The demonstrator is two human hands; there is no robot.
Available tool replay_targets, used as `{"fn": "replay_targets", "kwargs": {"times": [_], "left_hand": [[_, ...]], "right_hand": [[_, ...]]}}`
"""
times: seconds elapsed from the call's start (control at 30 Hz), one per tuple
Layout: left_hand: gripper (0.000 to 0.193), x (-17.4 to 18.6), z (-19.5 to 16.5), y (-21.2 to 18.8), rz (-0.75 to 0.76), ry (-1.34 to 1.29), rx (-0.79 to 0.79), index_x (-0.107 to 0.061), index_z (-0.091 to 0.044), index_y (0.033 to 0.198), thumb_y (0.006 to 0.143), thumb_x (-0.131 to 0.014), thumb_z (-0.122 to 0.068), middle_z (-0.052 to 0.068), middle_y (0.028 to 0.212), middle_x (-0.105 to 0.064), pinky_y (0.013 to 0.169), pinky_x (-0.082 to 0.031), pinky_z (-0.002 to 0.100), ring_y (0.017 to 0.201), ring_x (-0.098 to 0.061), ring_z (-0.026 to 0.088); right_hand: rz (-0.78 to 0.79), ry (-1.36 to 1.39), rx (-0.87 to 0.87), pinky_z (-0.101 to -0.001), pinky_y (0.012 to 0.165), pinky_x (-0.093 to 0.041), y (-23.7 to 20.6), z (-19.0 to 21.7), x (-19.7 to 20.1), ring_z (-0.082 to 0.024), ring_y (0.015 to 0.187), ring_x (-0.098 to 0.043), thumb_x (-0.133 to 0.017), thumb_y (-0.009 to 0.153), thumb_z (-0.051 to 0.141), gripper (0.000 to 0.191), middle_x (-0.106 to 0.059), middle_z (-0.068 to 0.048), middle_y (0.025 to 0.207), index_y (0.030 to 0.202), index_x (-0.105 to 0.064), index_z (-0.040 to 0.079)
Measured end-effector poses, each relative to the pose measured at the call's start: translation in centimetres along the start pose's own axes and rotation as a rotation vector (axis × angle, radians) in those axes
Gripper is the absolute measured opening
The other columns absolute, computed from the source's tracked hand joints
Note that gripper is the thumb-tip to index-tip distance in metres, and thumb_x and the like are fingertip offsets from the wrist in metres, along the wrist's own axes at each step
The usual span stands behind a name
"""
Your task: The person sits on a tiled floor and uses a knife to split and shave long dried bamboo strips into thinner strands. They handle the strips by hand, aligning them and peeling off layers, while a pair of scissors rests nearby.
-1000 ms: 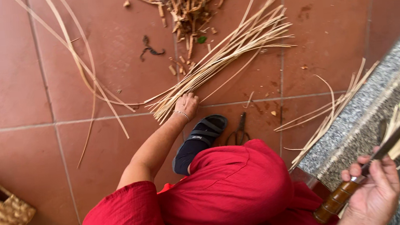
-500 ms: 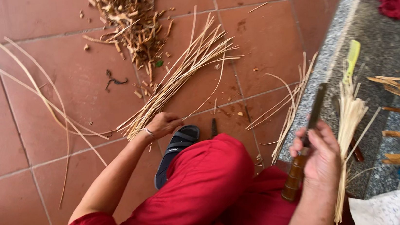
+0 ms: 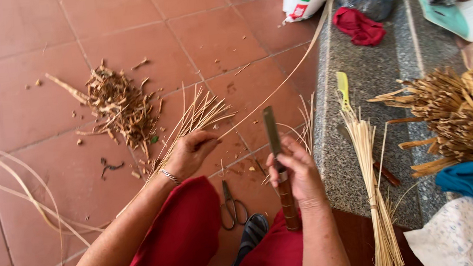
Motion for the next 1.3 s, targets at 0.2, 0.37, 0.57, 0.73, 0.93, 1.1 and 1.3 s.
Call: {"fn": "replay_targets", "kwargs": {"times": [0.2,0.37,0.57,0.73,0.93,1.1,1.3], "left_hand": [[0.013,-6.8,-6.8,2.8,0.185,0.038,-0.112,-0.076,-0.006,0.105,0.095,-0.072,-0.012,0.005,0.090,-0.072,0.071,-0.057,0.031,0.081,-0.071,0.013],[0.013,-6.8,-6.9,2.3,0.202,0.000,-0.053,-0.075,-0.006,0.105,0.094,-0.072,-0.013,0.002,0.089,-0.070,0.066,-0.056,0.029,0.077,-0.068,0.010],[0.014,-4.2,-4.3,2.2,0.278,-0.015,0.109,-0.076,-0.005,0.103,0.093,-0.075,-0.014,0.002,0.080,-0.072,0.064,-0.056,0.028,0.072,-0.065,0.007],[0.013,-3.8,-3.1,2.3,0.287,-0.092,0.150,-0.075,-0.004,0.102,0.091,-0.076,-0.012,0.002,0.083,-0.076,0.067,-0.059,0.025,0.076,-0.069,0.005],[0.010,-3.4,-2.3,2.0,0.332,-0.170,0.120,-0.072,-0.003,0.099,0.093,-0.075,-0.011,0.000,0.086,-0.075,0.070,-0.059,0.024,0.080,-0.068,0.004],[0.011,-2.3,-1.2,1.8,0.373,-0.112,0.135,-0.075,-0.005,0.100,0.091,-0.075,-0.012,-0.002,0.085,-0.072,0.071,-0.055,0.024,0.078,-0.063,0.004],[0.015,-0.6,-0.5,1.6,0.398,0.020,0.139,-0.077,-0.005,0.101,0.090,-0.076,-0.014,-0.001,0.086,-0.070,0.070,-0.052,0.027,0.078,-0.059,0.007]], "right_hand": [[0.046,-0.064,0.027,-0.0288,0.049,-0.054,-0.9,0.5,-1.0,-0.016,0.059,-0.066,-0.059,0.093,0.005,0.045,-0.071,-0.012,0.086,0.138,-0.054,0.009],[0.033,-0.175,0.035,-0.0287,0.050,-0.053,0.3,-0.4,-1.0,-0.016,0.064,-0.067,-0.060,0.098,0.004,0.029,-0.072,-0.012,0.090,0.127,-0.056,0.002],[-0.021,-0.149,0.089,-0.0287,0.049,-0.054,1.7,-0.2,-0.6,-0.015,0.063,-0.067,-0.059,0.097,0.006,0.028,-0.071,-0.012,0.087,0.125,-0.058,0.005],[0.086,-0.122,-0.010,-0.0291,0.050,-0.055,2.9,-2.1,-2.4,-0.017,0.063,-0.068,-0.059,0.098,0.005,0.022,-0.071,-0.013,0.089,0.120,-0.056,0.005],[0.092,-0.114,-0.012,-0.0290,0.050,-0.055,3.1,-3.0,-2.6,-0.017,0.063,-0.067,-0.059,0.098,0.003,0.021,-0.071,-0.015,0.090,0.119,-0.056,0.004],[0.039,-0.004,0.085,-0.0308,0.051,-0.055,3.0,-1.5,0.0,-0.019,0.064,-0.066,-0.058,0.099,0.003,0.020,-0.071,-0.017,0.091,0.119,-0.056,0.004],[-0.034,0.020,0.219,-0.0322,0.052,-0.055,1.5,0.5,3.1,-0.020,0.064,-0.065,-0.058,0.101,0.003,0.019,-0.070,-0.018,0.092,0.121,-0.057,0.005]]}}
Point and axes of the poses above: each hand's wrist, its own y-axis towards the middle knuckle, its own x-axis out of the back of the hand, z = x × y, the point moved 7 cm from there along y, towards the middle knuckle
